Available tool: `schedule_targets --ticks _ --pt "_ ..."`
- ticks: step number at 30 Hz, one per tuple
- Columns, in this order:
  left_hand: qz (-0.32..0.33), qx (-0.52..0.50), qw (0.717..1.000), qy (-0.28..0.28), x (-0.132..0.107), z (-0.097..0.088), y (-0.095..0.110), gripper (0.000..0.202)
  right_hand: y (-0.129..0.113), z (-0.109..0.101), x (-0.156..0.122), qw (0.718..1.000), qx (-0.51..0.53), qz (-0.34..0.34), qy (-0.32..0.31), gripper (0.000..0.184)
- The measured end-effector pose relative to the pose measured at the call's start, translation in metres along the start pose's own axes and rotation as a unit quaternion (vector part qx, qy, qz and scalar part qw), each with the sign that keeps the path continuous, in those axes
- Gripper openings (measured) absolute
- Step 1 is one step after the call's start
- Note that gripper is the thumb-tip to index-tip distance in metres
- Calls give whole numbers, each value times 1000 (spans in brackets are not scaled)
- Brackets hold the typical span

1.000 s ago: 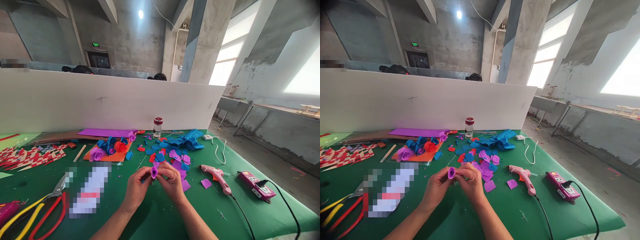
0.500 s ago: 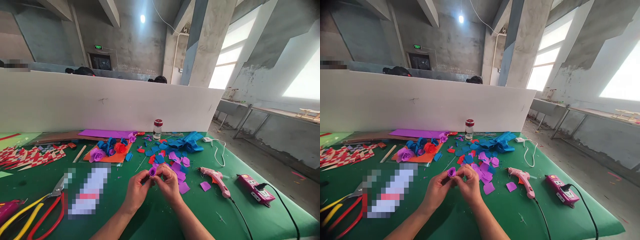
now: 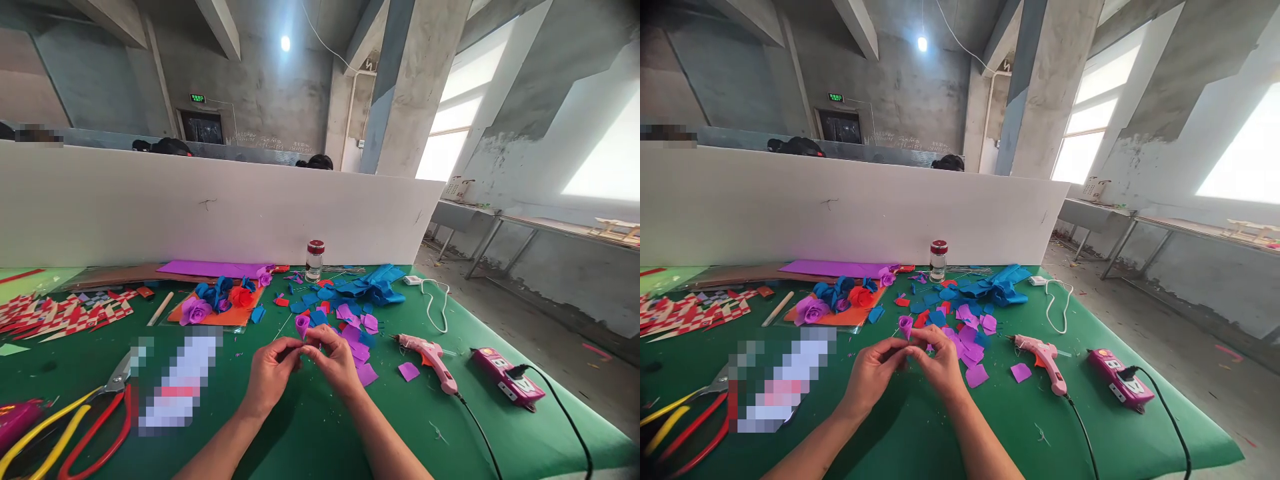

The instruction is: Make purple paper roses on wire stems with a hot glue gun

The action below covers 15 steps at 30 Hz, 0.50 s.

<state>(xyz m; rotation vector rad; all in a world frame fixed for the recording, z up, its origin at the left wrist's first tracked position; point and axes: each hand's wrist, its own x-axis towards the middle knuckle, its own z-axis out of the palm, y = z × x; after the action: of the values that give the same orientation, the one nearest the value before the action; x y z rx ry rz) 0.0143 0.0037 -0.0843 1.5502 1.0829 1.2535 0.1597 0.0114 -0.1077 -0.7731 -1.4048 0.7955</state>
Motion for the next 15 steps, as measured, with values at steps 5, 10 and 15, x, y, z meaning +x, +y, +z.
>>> schedule_targets --ticks 5,10,15 --pt "-38 -39 998 -18 1 2 1 18 3 -1 3 993 67 91 21 24" --pt "-77 -87 993 -27 0 5 -2 23 4 0 3 967 170 184 54 25" --pt "-90 -101 989 -54 -2 8 -2 25 4 0 0 952 221 210 -21 34"
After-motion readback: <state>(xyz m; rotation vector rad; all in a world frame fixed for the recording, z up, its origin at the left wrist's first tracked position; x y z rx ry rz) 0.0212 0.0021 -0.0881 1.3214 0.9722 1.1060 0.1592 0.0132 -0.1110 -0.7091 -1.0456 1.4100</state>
